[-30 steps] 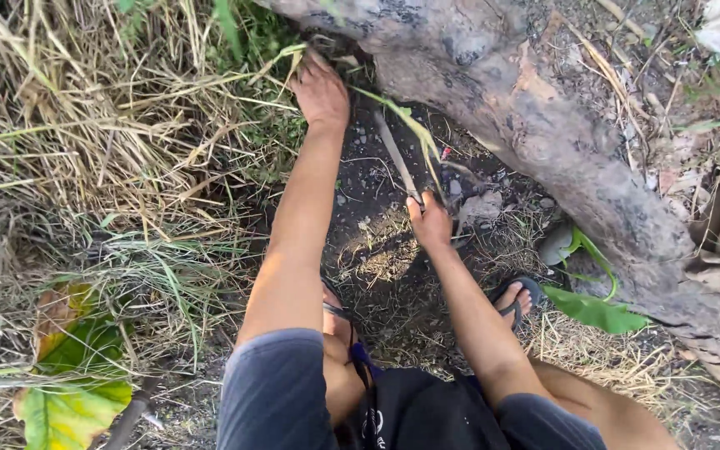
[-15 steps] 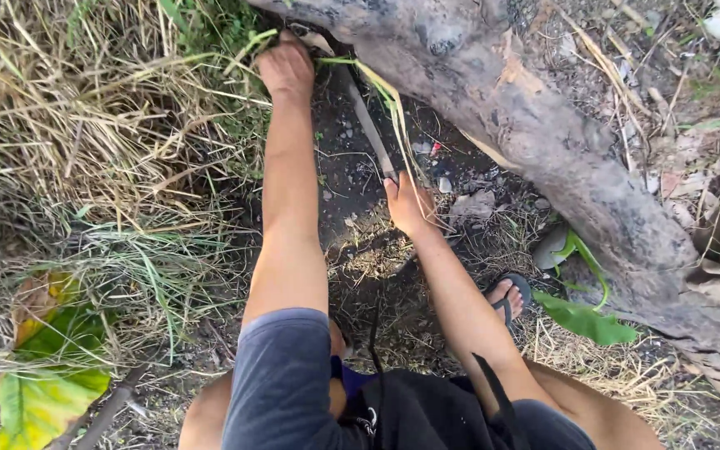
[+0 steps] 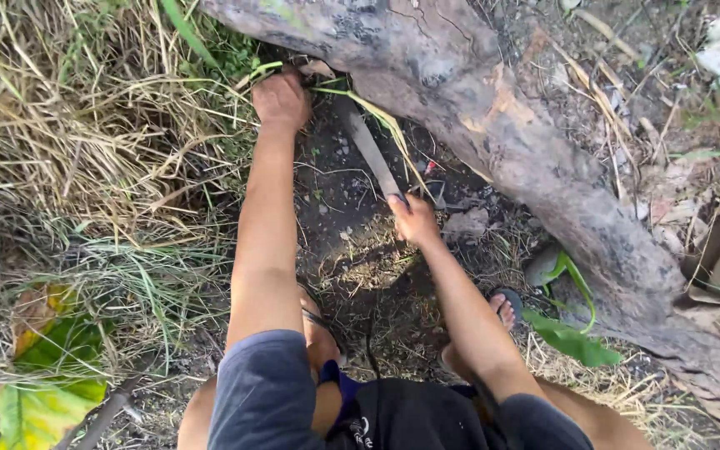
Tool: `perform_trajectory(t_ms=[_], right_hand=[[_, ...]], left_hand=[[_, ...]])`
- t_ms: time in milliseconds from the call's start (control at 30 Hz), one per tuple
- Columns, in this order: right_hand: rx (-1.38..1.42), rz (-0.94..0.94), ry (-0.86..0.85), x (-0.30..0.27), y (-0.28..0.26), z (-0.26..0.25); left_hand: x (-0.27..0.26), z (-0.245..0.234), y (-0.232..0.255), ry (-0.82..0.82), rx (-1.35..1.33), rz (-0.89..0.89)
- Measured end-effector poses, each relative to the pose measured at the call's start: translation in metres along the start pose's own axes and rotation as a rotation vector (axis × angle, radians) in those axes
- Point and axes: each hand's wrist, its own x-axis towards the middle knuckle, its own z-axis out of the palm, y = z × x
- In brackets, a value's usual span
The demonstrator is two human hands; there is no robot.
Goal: Clearing dry grass and weeds from the ground using a machete and hands.
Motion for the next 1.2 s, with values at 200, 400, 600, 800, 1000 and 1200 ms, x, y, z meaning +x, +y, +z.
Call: perform_trajectory(t_ms=[200, 400, 600, 800, 1000, 1200], right_hand=[[0.158, -0.058, -0.071, 0.052, -0.106, 0.040], [0.128, -0.055, -0.046, 0.043, -0.104, 0.041], [0.220, 0.121, -0.245, 0.037, -0.048, 0.040], [0.207, 0.065, -0.181, 0.053, -0.095, 0.078], [0.301, 0.008, -0.209, 0.023, -0.059, 0.078], [0.377, -0.024, 0.032, 0.049, -0.057, 0.096]], left_hand=[[-0.003, -0.016, -0.016, -0.064, -0.061, 0.093], [-0.005, -0.056, -0.023, -0.286, -0.330, 0.037], [0.012, -0.061, -0.035, -0.392, -0.506, 0.073], [-0.002, -0.076, -0.035, -0.531, -0.585, -0.051], [-0.003, -0.075, -0.036, -0.433, -0.627, 0.028], [0.001, -0.052, -0.036, -0.293, -0.703, 0.027]])
